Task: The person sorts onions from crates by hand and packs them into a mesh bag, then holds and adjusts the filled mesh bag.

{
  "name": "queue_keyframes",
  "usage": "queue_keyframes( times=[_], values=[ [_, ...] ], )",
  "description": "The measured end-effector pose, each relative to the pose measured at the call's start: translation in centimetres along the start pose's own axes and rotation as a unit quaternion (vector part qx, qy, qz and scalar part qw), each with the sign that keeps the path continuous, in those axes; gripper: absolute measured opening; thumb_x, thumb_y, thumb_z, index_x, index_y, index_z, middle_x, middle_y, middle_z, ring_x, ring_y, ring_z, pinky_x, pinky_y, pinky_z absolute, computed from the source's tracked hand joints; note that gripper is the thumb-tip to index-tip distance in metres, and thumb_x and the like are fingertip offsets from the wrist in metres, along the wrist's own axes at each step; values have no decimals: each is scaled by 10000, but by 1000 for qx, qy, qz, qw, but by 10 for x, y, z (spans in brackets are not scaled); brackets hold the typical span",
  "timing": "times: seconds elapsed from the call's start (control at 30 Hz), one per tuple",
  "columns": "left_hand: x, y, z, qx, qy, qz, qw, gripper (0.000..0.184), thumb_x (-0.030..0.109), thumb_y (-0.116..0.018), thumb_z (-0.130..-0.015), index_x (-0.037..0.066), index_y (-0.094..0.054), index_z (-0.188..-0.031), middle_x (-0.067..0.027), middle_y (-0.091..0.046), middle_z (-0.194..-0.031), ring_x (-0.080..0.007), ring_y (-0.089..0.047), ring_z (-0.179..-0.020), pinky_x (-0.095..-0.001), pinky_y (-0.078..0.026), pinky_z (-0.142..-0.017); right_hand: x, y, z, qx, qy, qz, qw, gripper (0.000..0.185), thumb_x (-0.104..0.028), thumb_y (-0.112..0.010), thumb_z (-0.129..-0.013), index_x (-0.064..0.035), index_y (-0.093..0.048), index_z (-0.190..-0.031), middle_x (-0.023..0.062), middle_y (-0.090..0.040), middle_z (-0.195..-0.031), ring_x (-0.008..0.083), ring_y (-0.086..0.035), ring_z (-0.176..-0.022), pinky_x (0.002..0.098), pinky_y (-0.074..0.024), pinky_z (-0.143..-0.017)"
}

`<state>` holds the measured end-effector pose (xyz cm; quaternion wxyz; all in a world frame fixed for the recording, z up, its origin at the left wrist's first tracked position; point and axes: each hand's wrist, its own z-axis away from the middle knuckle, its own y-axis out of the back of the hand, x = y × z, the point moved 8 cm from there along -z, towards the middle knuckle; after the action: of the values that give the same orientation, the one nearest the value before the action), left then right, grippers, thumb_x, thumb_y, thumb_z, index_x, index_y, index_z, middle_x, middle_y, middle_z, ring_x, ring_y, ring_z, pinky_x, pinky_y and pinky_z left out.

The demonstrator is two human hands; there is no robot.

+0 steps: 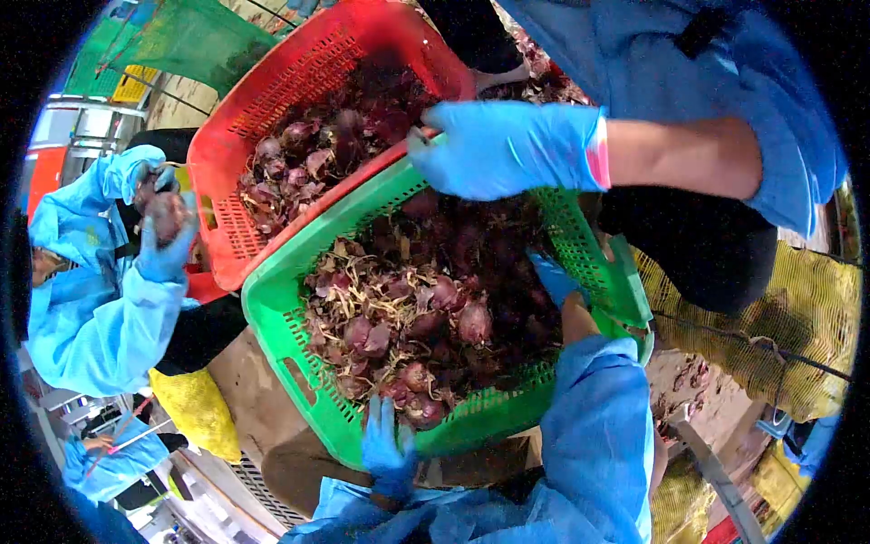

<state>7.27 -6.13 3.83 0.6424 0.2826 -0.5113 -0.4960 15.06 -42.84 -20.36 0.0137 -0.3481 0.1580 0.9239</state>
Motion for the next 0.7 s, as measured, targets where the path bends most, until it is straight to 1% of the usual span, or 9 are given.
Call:
queue_keyframes(
  times=[0.03, 0.13, 0.23, 0.3, 0.37, 0.4, 0.47, 0.53, 0.7],
  values=[
    [2, 0, 1, 1, -6, -5, 1000, 505, 202, -461, -781, 27, -349, -1241, -220, -325, -1272, -382, -378, -1110, -422, -343, -889, 3, -4, 0, -17, -25, -79, 996, 536, -397, -392, -854, -49, -339, -1258, 76, -375, -1272, 250, -397, -1108, 331, -320, -939],
    [3, 2, 4, 8, -18, -16, 1000, 492, 202, -458, -791, 23, -356, -1237, -238, -334, -1259, -395, -392, -1094, -420, -360, -873, -47, -8, 27, -59, -6, 83, 995, 500, -355, -297, -882, -54, -295, -1281, 96, -277, -1338, 236, -268, -1222, 352, -213, -1014],
    [-1, -2, 4, 18, -38, -1, 999, 489, 304, -417, -831, 22, -375, -1229, -243, -352, -1243, -414, -419, -1060, -421, -378, -861, -114, -18, 73, -145, 53, 3, 988, 543, -398, -289, -878, -51, -267, -1295, 81, -249, -1351, 230, -239, -1235, 350, -180, -1026],
    [3, 2, 6, 27, -32, -5, 999, 487, 315, -408, -833, 26, -382, -1225, -242, -355, -1241, -414, -423, -1056, -419, -384, -853, -120, -3, 92, -25, 33, 41, 998, 581, -432, -410, -829, -50, -332, -1260, 83, -351, -1282, 241, -344, -1149, 328, -260, -976],
    [0, 2, 5, 42, -24, -19, 999, 491, 339, -392, -838, 32, -390, -1221, -240, -357, -1241, -407, -430, -1053, -411, -397, -838, -102, 6, 81, 37, 37, 57, 997, 602, -450, -471, -805, -50, -365, -1243, 85, -402, -1247, 247, -396, -1106, 317, -301, -952],
    [0, 4, 5, 49, -26, -20, 998, 491, 339, -392, -838, 32, -390, -1221, -240, -357, -1241, -407, -430, -1053, -411, -397, -838, -56, 3, 47, 19, 16, 63, 998, 591, -439, -463, -812, -48, -363, -1244, 84, -405, -1245, 249, -399, -1100, 319, -303, -950],
    [2, 5, 6, 51, -31, -17, 998, 490, 352, -382, -841, 40, -396, -1218, -235, -357, -1245, -400, -436, -1050, -411, -400, -831, -35, 7, 38, 4, -7, 69, 998, 580, -429, -455, -819, -47, -361, -1245, 84, -409, -1242, 251, -403, -1094, 320, -305, -948],
    [3, 3, 7, 58, -34, -17, 998, 485, 343, -391, -837, 45, -394, -1220, -231, -357, -1246, -397, -437, -1050, -410, -402, -827, -18, 10, 40, -61, -31, 54, 996, 663, -530, -392, -793, -52, -360, -1252, 103, -330, -1303, 256, -326, -1177, 333, -243, -985],
    [4, 6, 5, 46, -13, -29, 998, 467, 285, -442, -811, 64, -404, -1220, -211, -368, -1248, -391, -453, -1035, -403, -414, -808, -41, 11, 39, -70, -24, 145, 987, 653, -548, -391, -776, -68, -416, -1218, 125, -373, -1275, 255, -353, -1166, 339, -246, -981]
  ],
)
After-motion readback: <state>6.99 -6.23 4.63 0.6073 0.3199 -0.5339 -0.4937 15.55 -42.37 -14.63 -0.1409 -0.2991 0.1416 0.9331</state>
